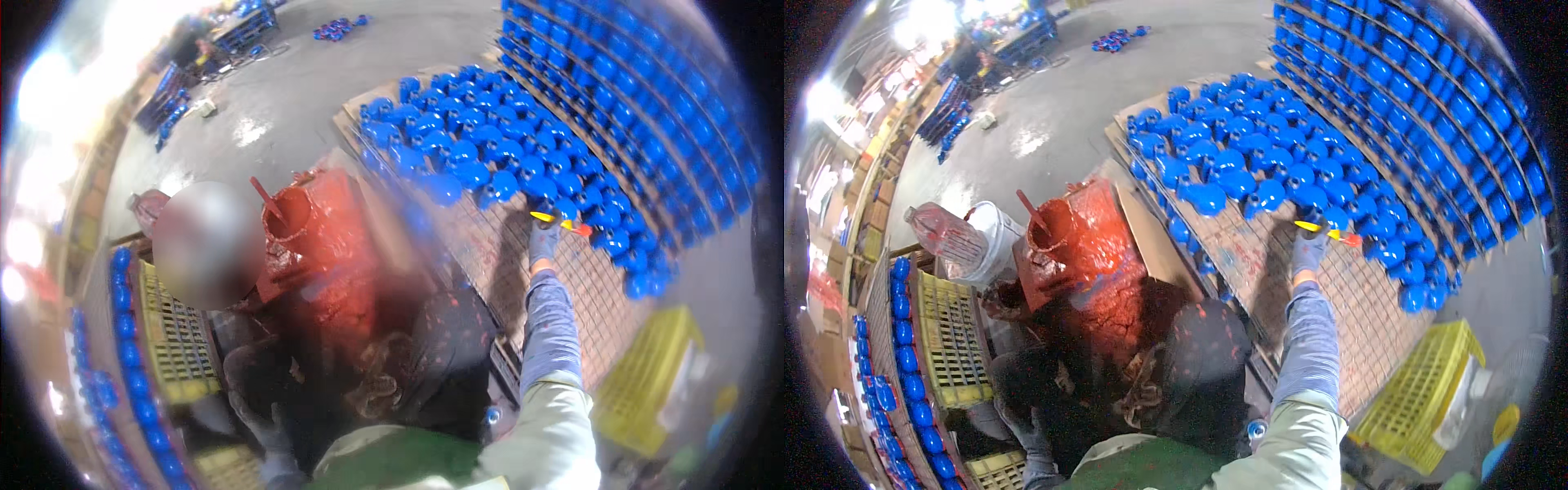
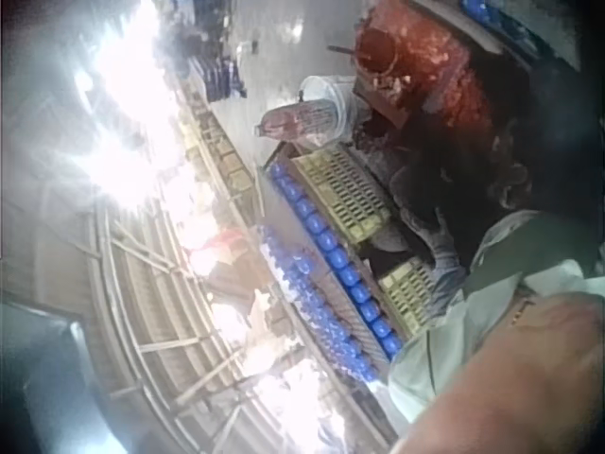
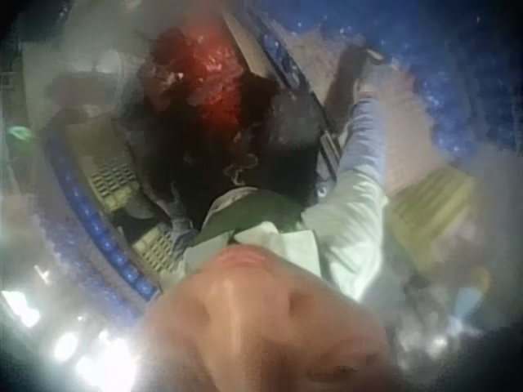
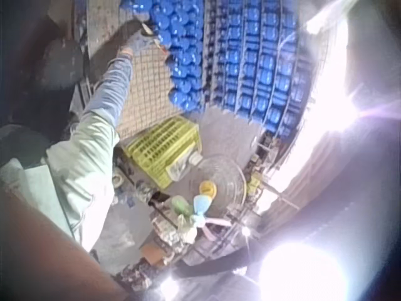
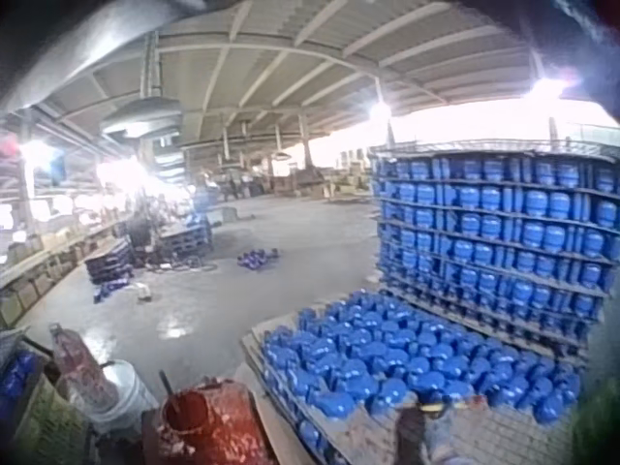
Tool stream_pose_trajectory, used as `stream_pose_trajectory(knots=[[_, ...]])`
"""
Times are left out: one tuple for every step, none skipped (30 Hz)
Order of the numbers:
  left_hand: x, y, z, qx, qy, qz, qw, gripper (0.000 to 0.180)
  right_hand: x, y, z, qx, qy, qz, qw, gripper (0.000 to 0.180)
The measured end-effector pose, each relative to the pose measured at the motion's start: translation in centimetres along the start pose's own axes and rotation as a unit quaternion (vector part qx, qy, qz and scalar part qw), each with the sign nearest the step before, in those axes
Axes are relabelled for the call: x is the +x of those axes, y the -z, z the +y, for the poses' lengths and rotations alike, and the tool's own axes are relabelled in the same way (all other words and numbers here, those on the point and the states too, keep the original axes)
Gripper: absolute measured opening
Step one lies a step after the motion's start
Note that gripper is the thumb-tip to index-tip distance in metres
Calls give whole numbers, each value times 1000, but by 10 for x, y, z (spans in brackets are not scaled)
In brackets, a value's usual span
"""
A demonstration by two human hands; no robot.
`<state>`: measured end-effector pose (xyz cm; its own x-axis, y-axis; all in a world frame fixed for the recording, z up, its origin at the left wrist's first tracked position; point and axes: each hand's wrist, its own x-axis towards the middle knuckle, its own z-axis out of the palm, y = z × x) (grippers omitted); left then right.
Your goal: The person paints blue metal industrial pipe fittings red with a brush, applying the paint from a paint vessel.
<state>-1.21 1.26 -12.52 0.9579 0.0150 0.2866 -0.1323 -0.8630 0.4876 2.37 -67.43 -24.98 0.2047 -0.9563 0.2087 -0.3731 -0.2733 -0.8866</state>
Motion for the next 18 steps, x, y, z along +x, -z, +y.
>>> stream_pose_trajectory(knots=[[1,3,5,1,10,-8,1000,82,16,-7,-5,-104,23,19,994,57],[1,3,8,1,14,1,1000,82,29,-13,-3,-98,29,15,995,57],[3,2,13,-18,23,3,1000,83,44,-11,3,-120,59,-8,991,61],[4,-1,17,-38,31,2,999,84,57,-8,10,-144,87,-30,985,64],[4,1,18,-35,37,9,999,84,60,-13,8,-139,91,-36,985,64],[4,2,19,-29,40,6,999,85,61,-10,9,-206,96,-43,973,65],[4,2,19,-25,42,1,999,85,61,-4,11,-274,101,-48,955,65],[5,-3,20,-35,42,-1,998,85,64,8,25,-247,136,-31,959,63],[4,-3,20,-31,33,6,999,85,53,11,26,-246,140,-33,959,63],[3,-3,19,-27,22,14,999,84,39,11,27,-222,136,-40,965,63],[2,-1,17,-28,26,18,999,84,22,13,23,-196,133,-48,970,62],[3,-1,14,-4,15,14,1000,83,5,20,24,-139,118,-55,982,60],[5,-3,13,19,2,11,1000,82,-10,30,29,-80,103,-59,990,58],[9,-8,21,8,1,12,1000,82,-22,45,44,6,86,-36,996,54],[13,-7,34,27,-13,14,999,77,-34,61,57,93,69,-17,993,50],[14,-2,46,54,-23,16,998,73,-51,73,57,166,59,-5,984,47],[17,2,54,51,-18,20,998,73,-68,82,42,239,49,6,970,44],[24,5,63,95,-85,27,991,67,-72,100,28,236,56,8,970,44]])
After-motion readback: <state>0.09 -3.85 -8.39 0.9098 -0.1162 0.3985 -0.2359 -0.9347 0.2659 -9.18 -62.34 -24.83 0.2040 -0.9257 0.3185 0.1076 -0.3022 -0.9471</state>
